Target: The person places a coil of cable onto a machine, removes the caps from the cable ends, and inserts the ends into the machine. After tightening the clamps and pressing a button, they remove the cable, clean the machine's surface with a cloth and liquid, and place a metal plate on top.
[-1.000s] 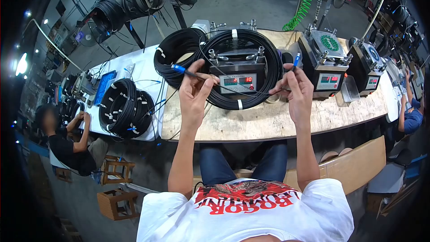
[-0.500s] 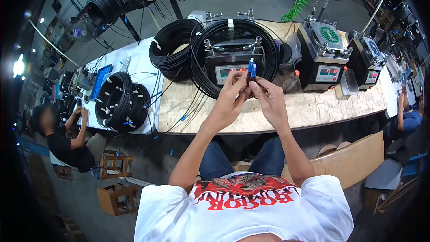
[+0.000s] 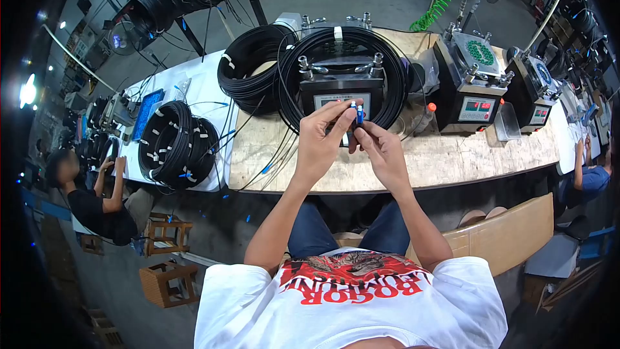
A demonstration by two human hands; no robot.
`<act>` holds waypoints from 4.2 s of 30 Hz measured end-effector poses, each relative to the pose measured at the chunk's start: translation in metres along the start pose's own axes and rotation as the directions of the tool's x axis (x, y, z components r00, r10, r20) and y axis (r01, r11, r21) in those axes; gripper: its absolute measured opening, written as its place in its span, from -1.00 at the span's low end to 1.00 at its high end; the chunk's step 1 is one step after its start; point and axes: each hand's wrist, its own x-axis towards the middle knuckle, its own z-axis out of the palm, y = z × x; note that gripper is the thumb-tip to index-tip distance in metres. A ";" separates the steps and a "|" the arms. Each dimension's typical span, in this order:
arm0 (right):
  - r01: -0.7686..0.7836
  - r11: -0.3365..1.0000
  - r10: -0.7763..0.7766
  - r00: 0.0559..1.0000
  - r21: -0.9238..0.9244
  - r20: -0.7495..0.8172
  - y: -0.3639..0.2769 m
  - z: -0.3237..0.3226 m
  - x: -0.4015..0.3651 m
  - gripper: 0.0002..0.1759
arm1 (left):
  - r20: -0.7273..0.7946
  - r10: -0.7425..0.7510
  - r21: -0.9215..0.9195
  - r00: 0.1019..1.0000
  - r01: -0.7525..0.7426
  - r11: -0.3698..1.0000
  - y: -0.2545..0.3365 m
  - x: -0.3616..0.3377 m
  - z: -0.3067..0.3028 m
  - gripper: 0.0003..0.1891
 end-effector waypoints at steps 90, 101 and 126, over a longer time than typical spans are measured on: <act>0.223 0.925 -0.155 0.961 -0.309 0.228 -0.099 -0.056 0.023 -0.77 | 0.175 0.114 0.285 0.978 -0.162 0.945 0.033 -0.012 0.004 -0.72; 0.524 0.637 -0.107 0.786 -0.565 0.609 -0.115 -0.059 0.049 -0.79 | 0.270 0.175 0.440 0.947 -0.283 0.852 0.027 -0.009 -0.004 -0.78; 0.054 0.998 -0.038 0.921 -0.031 0.388 -0.083 -0.067 0.054 -0.85 | 0.131 0.023 -0.012 0.991 -0.022 1.000 0.004 -0.013 -0.003 -0.79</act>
